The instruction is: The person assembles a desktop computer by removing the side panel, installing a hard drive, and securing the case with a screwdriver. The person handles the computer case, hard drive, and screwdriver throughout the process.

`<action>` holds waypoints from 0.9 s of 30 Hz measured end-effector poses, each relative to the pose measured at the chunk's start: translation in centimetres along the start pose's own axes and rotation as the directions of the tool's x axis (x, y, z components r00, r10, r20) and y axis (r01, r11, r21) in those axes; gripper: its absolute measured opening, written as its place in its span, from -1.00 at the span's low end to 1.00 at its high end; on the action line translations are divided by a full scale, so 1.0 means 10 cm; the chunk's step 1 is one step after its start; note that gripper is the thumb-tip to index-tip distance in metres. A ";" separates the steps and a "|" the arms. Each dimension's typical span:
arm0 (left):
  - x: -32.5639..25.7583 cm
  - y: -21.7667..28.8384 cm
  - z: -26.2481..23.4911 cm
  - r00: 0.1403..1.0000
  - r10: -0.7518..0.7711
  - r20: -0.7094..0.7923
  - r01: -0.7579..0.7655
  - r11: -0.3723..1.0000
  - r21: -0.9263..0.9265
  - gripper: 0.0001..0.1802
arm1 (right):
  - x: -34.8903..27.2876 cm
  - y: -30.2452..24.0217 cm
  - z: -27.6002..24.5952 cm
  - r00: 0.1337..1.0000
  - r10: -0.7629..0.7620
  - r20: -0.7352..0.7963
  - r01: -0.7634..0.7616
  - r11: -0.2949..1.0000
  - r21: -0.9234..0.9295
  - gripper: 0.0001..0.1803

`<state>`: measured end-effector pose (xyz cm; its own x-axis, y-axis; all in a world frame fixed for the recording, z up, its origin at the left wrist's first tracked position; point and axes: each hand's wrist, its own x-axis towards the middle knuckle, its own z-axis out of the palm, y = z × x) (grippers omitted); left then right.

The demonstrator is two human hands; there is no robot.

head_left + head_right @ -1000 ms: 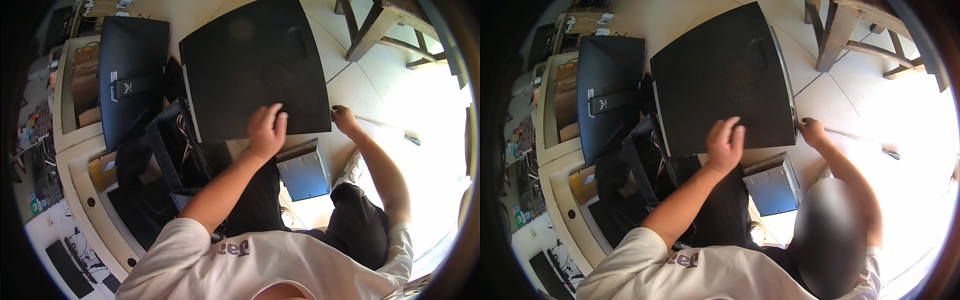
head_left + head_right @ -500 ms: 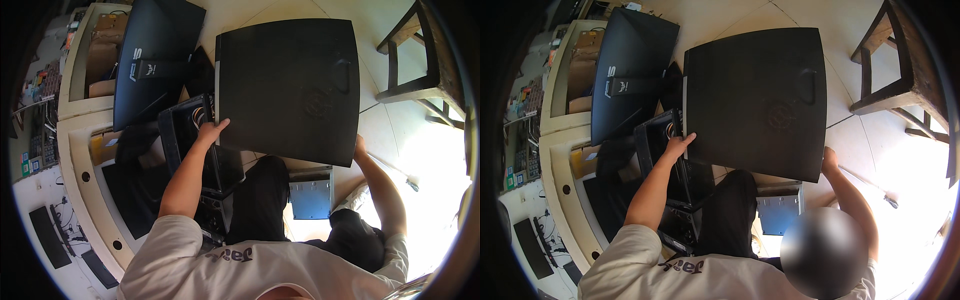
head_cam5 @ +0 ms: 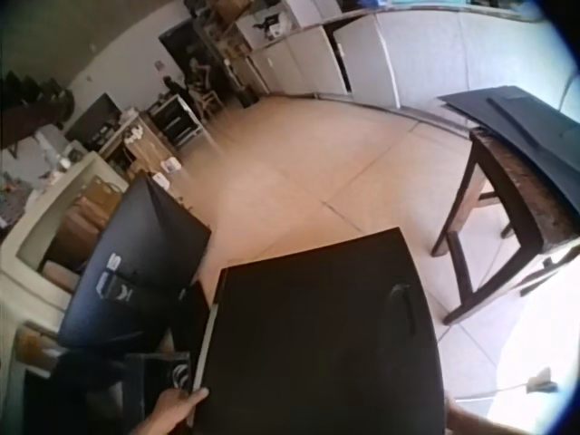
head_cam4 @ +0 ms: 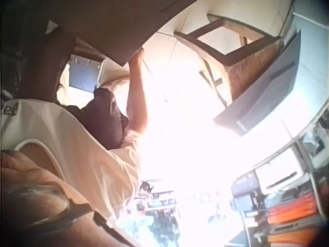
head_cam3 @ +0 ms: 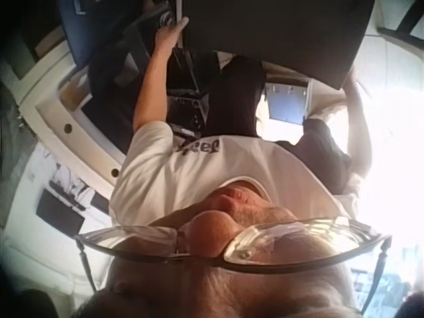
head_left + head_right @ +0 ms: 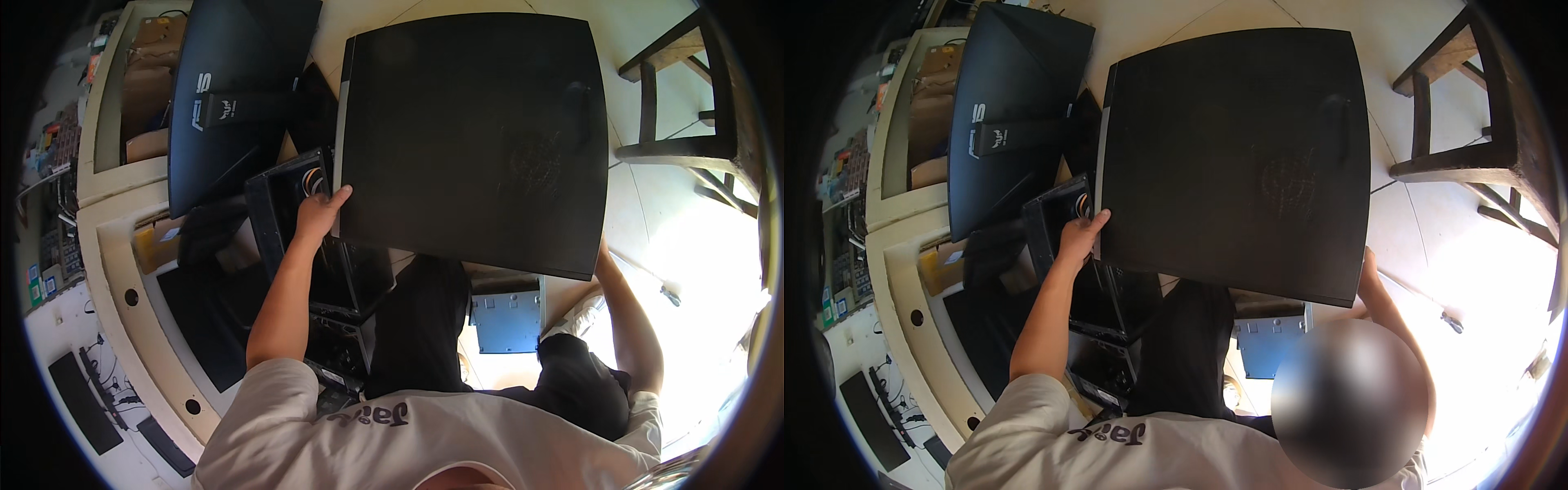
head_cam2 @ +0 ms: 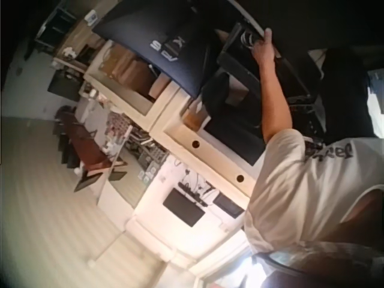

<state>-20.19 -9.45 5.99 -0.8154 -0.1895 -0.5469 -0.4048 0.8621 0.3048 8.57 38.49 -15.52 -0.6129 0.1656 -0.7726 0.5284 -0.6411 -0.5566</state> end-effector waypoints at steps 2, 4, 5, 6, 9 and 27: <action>-0.21 0.30 -0.25 1.000 0.009 -0.025 -0.010 0.998 -0.054 -0.37 | -0.38 -0.47 0.24 0.999 0.053 -0.011 -0.052 0.993 0.108 -0.74; -0.41 0.54 -0.54 0.996 0.000 -0.092 -0.012 0.992 -0.126 -0.41 | -0.69 -0.77 0.40 0.996 -0.018 0.085 0.019 1.000 -0.017 -0.75; -0.34 0.61 -0.66 0.997 -0.004 -0.073 -0.004 0.993 -0.120 -0.42 | -0.84 -0.91 0.43 0.991 -0.060 0.117 0.069 0.995 -0.074 -0.75; -0.31 0.69 -0.81 1.000 -0.004 -0.029 -0.002 0.983 -0.185 -0.41 | -1.00 -1.03 0.46 0.984 -0.094 0.152 0.114 0.985 -0.131 -0.75; -0.32 1.23 -1.23 0.990 0.129 -0.062 -0.131 0.991 -0.020 -0.33 | -1.42 -1.35 0.55 0.971 -0.111 0.212 0.151 0.972 -0.181 -0.75; -1.05 2.64 -0.52 -0.107 0.958 0.264 -0.844 -0.228 0.485 0.00 | -2.00 -2.43 2.00 0.987 0.032 0.156 -0.085 0.935 0.345 -0.60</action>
<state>-24.43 12.88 23.83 -0.1909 0.9709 0.1448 0.9815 0.1909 0.0141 -3.75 35.75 19.61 -0.6802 0.0261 -0.7326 0.3430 -0.8719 -0.3495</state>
